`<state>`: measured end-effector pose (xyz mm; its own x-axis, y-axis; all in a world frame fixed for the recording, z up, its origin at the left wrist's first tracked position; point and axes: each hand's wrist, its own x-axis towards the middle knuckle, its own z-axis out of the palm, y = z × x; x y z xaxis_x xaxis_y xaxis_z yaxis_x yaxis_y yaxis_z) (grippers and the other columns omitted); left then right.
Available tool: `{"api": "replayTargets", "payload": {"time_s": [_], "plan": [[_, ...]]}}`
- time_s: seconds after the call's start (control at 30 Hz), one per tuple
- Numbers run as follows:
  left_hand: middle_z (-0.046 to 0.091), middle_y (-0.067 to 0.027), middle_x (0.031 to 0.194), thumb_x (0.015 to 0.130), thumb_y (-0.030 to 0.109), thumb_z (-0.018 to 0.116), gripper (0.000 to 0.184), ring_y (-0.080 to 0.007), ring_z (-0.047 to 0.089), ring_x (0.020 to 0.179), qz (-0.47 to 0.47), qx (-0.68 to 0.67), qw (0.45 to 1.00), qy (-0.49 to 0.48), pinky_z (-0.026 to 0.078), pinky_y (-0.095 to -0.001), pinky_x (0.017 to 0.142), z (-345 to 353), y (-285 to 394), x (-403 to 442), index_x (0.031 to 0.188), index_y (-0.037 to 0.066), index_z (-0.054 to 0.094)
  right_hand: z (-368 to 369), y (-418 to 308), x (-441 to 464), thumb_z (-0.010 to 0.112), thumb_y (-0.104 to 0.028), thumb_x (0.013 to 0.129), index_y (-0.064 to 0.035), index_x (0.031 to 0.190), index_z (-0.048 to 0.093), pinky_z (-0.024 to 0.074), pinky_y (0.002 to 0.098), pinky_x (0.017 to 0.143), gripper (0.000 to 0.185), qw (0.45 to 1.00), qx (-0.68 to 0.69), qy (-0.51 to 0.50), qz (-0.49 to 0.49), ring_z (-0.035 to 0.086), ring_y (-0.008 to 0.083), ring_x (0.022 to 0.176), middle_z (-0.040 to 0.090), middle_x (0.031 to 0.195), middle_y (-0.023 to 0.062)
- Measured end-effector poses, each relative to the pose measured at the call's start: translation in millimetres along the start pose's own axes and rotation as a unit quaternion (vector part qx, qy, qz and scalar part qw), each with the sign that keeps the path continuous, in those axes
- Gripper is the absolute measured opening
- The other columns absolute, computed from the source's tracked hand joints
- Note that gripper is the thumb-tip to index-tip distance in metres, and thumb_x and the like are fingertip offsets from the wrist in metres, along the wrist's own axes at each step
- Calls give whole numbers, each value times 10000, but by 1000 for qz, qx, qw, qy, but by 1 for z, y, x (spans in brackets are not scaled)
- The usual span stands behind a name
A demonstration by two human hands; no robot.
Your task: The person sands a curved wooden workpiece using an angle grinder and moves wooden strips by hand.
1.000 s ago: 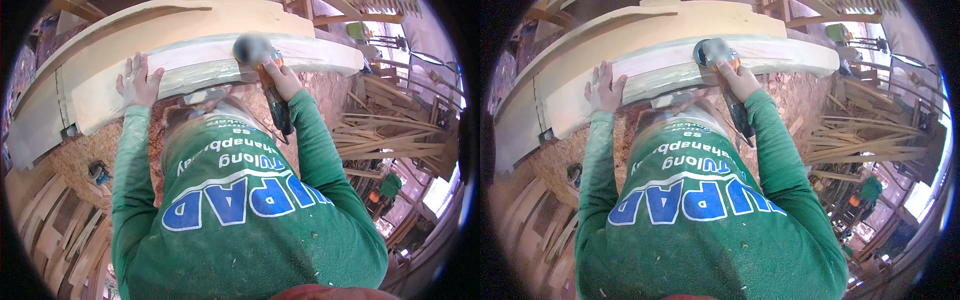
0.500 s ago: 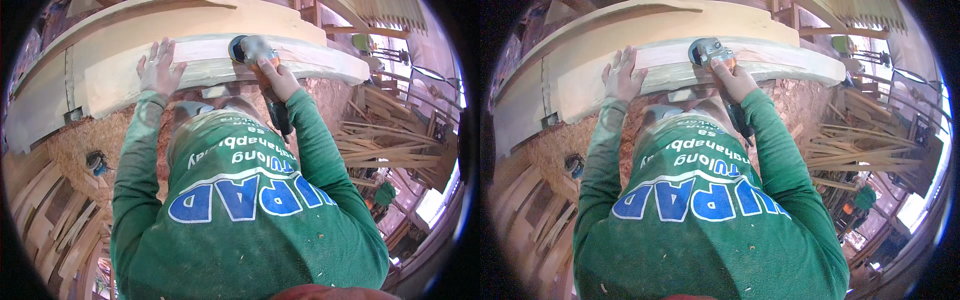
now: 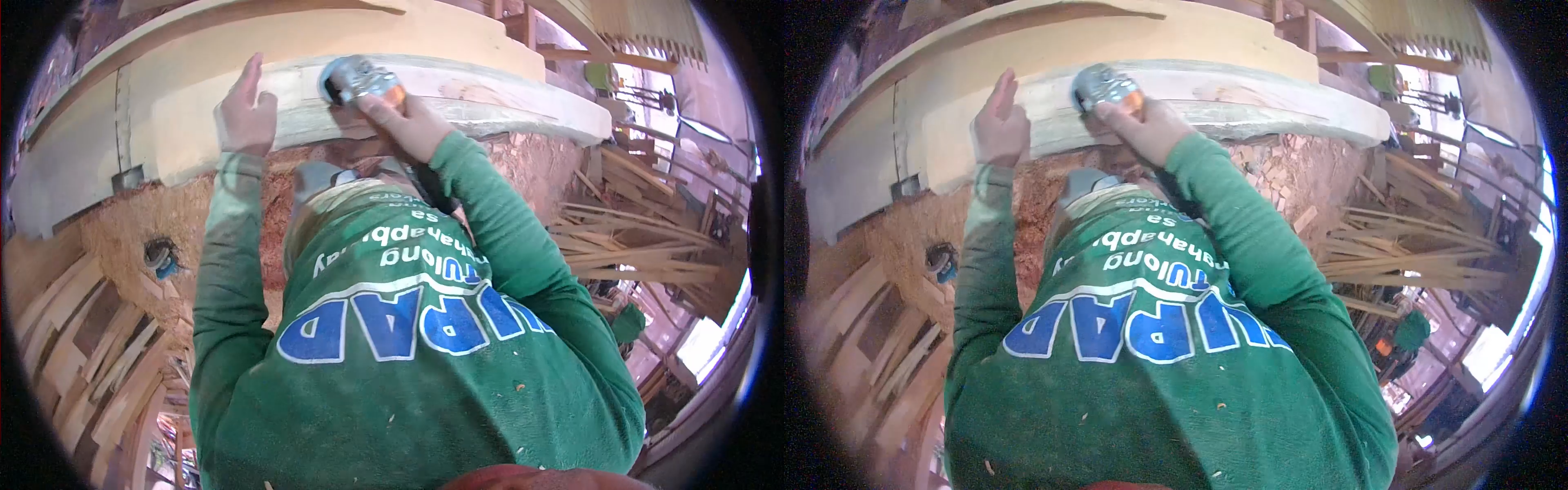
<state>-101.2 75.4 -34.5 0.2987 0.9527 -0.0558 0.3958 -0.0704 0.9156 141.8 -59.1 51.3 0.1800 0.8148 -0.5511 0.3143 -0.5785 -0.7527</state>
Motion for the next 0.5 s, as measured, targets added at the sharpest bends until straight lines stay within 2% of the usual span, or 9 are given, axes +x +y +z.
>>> {"api": "replayTargets", "payload": {"time_s": [0.07, 0.1, 0.2, 0.23, 0.3, 0.37, 0.4, 0.43, 0.5], "plan": [[623, -233, 1479, 887, 10, 547, 630, -265, 599, 1401, 16, -51, 998, 36, 460, -349, 1159, 7, 0, 1, 1517, 26, 566, 1, -12, 0, 638, -688, 947, 56, 1246, 707, 564, 423, 954, 805, 998, -60, 3, 16, 753, 330, 1051, 768, 1104, 242], [651, -251, 1438, 890, 41, 570, 614, -270, 623, 1377, 22, -75, 996, 53, 483, -369, 1147, 10, 3, -1, 1504, 55, 590, -8, -34, -9, 637, -684, 948, 47, 1202, 730, 564, 423, 961, 779, 996, -66, -33, 53, 753, 346, 1061, 774, 1073, 239], [675, -228, 1413, 887, 38, 575, 574, -298, 643, 1351, -31, 55, 998, 20, 491, -405, 1143, 12, 37, -4, 1458, 34, 628, -18, -17, -16, 638, -687, 946, 28, 1217, 732, 563, 417, 974, 771, 997, -72, -8, 29, 755, 339, 1072, 782, 1062, 227], [681, -225, 1402, 887, 35, 581, 552, -314, 650, 1337, -1, 63, 998, 3, 496, -422, 1137, 17, 37, -6, 1435, 35, 646, -22, -6, -20, 649, -690, 938, 17, 1252, 723, 551, 418, 1004, 777, 999, -18, -4, 51, 744, 339, 1106, 777, 1122, 225], [694, -221, 1379, 886, 28, 593, 510, -345, 665, 1309, 57, 80, 995, -30, 506, -455, 1124, 33, 30, -11, 1389, 38, 682, -36, 6, -31, 656, -693, 933, 17, 1280, 712, 540, 413, 1026, 792, 995, -27, 46, 84, 734, 331, 1133, 767, 1164, 226], [700, -230, 1357, 900, 47, 598, 476, -374, 672, 1283, 179, 131, 974, -41, 516, -473, 1110, 51, 27, -15, 1365, 47, 697, -57, 25, -40, 661, -705, 925, 42, 1337, 671, 519, 407, 1059, 853, 992, -7, 55, 115, 712, 331, 1180, 744, 1233, 234], [704, -235, 1345, 906, 57, 600, 459, -389, 675, 1271, 239, 155, 958, -45, 521, -481, 1103, 60, 23, -17, 1353, 51, 705, -65, 40, -44, 661, -710, 925, 58, 1336, 662, 525, 403, 1044, 871, 990, -5, 82, 118, 714, 327, 1162, 744, 1217, 234], [676, -199, 1412, 946, 152, 603, 450, -366, 640, 1327, 270, 162, 947, -66, 471, -489, 1149, 69, 21, -18, 1383, 87, 689, -72, 55, -47, 660, -715, 925, 74, 1336, 654, 530, 400, 1030, 889, 987, -4, 109, 120, 716, 323, 1144, 745, 1201, 234], [633, -154, 1484, 965, 222, 602, 462, -347, 588, 1393, 272, 239, 927, -99, 413, -498, 1186, 85, 30, -32, 1407, 107, 672, -93, 69, -53, 663, -726, 923, 106, 1329, 638, 544, 382, 983, 927, 977, -1, 141, 157, 716, 297, 1093, 744, 1161, 221]]}}
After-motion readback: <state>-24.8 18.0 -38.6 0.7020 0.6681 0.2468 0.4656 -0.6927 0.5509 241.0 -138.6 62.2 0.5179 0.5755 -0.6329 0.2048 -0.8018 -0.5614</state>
